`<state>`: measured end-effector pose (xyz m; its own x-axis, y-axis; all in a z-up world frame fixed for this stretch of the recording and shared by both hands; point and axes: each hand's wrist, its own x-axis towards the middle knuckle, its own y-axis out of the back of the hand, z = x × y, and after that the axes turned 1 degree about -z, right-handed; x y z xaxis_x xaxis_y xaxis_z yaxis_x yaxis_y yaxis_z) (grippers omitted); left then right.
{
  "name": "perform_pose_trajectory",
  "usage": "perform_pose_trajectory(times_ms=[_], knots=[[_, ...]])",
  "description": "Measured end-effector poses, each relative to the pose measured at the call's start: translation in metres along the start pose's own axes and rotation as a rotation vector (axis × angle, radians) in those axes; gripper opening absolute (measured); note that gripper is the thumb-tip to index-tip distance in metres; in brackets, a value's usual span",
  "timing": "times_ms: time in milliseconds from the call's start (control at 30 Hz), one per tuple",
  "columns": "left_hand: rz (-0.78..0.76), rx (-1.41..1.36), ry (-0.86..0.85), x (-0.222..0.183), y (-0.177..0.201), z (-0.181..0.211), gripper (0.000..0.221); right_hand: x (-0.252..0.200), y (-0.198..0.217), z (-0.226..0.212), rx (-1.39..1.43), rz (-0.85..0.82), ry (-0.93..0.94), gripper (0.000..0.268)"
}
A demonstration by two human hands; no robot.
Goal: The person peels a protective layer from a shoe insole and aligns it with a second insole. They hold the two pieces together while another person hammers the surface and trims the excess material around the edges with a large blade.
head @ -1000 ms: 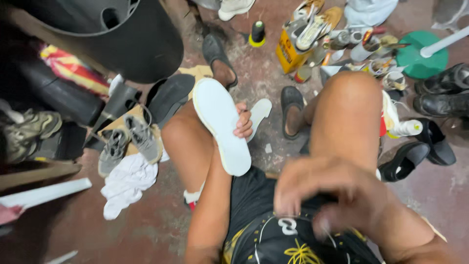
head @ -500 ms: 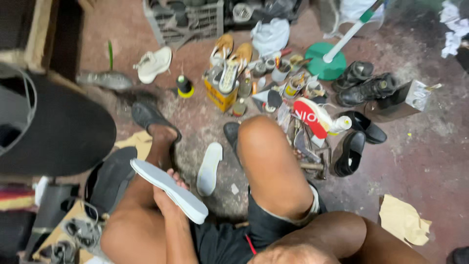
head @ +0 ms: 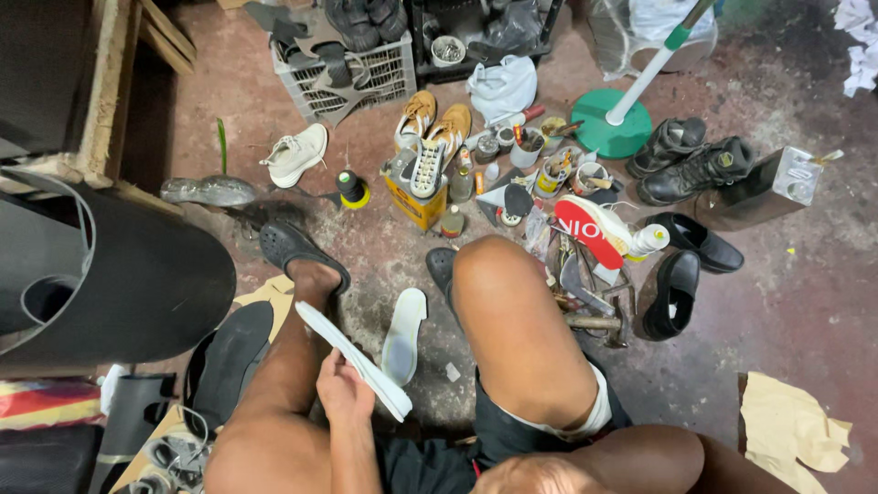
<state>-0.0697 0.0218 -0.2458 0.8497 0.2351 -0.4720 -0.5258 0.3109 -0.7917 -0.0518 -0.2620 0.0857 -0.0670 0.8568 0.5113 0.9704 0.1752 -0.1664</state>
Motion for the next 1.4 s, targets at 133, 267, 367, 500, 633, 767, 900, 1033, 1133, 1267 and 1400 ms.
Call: perform_pose_trajectory(times_ms=[133, 267, 367, 500, 633, 767, 900, 1033, 1133, 1267, 1400], knots=[[0.217, 0.015, 0.086, -0.018, -0.013, 0.005, 0.035, -0.002, 0.003, -0.006, -0.025, -0.012, 0.064, 0.064], [0.139, 0.160, -0.061, -0.024, -0.037, 0.004, 0.039, 0.007, -0.023, -0.010, 0.146, -0.075, 0.080, 0.065], [0.199, 0.253, -0.198, -0.027, -0.060, 0.002, 0.030, 0.014, 0.003, -0.024, 0.013, 0.049, -0.082, 0.056], [0.215, 0.489, -0.491, -0.059, -0.093, 0.009, 0.022, 0.017, 0.018, 0.018, -0.535, 0.678, -0.532, 0.019], [0.098, 0.505, -0.688, -0.102, -0.141, 0.022, 0.018, 0.002, 0.034, 0.051, -0.575, 0.996, -0.723, 0.047], [0.068, 0.528, -0.654, -0.134, -0.186, 0.030, 0.020, -0.004, 0.041, 0.064, -0.470, 1.020, -0.570, 0.036], [-0.033, 0.535, -0.646, -0.151, -0.201, 0.026, 0.022, 0.010, 0.040, 0.075, -0.417, 1.068, -0.561, 0.037], [-0.128, 0.517, -0.631, -0.156, -0.206, 0.021, 0.028, 0.022, 0.040, 0.076, -0.261, 1.088, -0.494, 0.036], [-0.086, 0.148, -0.398, -0.155, -0.207, 0.018, 0.040, 0.021, 0.039, 0.071, -0.274, 1.106, -0.494, 0.031], [-0.079, 0.339, -0.506, -0.157, -0.197, 0.016, 0.024, 0.018, 0.040, 0.070, -0.278, 1.117, -0.479, 0.033], [-0.008, 0.486, -0.550, -0.155, -0.193, 0.018, 0.014, 0.018, 0.035, 0.066, -0.328, 1.136, -0.512, 0.034]])
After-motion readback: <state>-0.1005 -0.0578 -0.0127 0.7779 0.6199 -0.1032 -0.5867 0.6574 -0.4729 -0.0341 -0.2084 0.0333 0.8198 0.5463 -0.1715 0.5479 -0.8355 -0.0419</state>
